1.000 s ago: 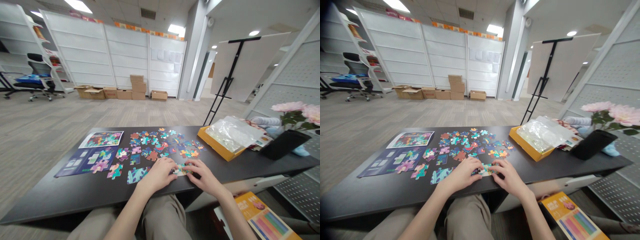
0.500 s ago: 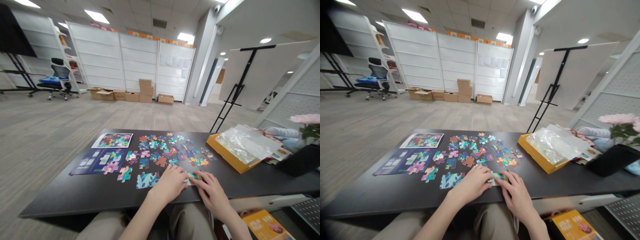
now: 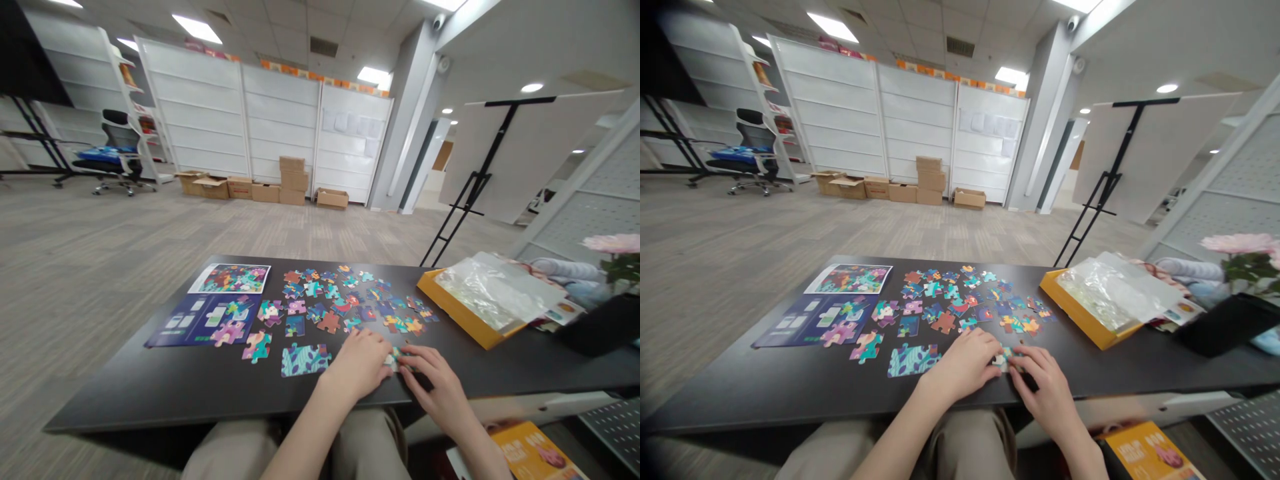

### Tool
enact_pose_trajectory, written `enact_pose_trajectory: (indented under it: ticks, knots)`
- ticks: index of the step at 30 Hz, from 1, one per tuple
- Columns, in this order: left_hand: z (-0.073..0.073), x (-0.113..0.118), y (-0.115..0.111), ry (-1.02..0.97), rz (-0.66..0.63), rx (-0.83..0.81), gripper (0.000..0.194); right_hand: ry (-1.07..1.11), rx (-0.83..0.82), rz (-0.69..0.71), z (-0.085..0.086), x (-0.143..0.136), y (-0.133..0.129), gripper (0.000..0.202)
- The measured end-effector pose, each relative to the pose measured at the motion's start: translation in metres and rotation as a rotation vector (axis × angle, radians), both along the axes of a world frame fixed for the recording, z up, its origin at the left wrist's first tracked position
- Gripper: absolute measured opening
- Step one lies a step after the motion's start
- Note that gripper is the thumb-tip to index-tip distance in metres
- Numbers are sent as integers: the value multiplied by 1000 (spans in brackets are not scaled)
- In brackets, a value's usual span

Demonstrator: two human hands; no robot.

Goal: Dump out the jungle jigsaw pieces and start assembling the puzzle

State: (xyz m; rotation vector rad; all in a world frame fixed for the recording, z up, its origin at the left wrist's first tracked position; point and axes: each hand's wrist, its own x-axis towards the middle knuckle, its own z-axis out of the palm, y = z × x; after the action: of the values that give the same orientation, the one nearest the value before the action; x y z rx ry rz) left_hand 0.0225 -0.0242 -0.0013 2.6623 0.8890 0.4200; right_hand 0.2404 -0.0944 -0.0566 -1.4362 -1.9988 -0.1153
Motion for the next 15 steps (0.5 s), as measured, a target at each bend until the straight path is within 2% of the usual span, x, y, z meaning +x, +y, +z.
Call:
enact_pose_trajectory:
  ticks: [4, 7, 9, 12, 15]
  knots:
    - [4, -14, 4, -57, 31, -13, 33, 19, -1, -2, 12, 2, 5, 19]
    - [8, -26, 5, -47, 70, -34, 39, 57, 27, -1, 35, 3, 26, 21]
    - [10, -33, 5, -20, 82, -40, 41, 79, 43, 14, 54, 1, 55, 21]
    - [9, -39, 5, -1, 97, -46, 42, 96, 53, 82, 80, -2, 115, 24]
    - [9, -41, 4, 21, 101, -59, 41, 63, 43, 61, 89, -4, 181, 24]
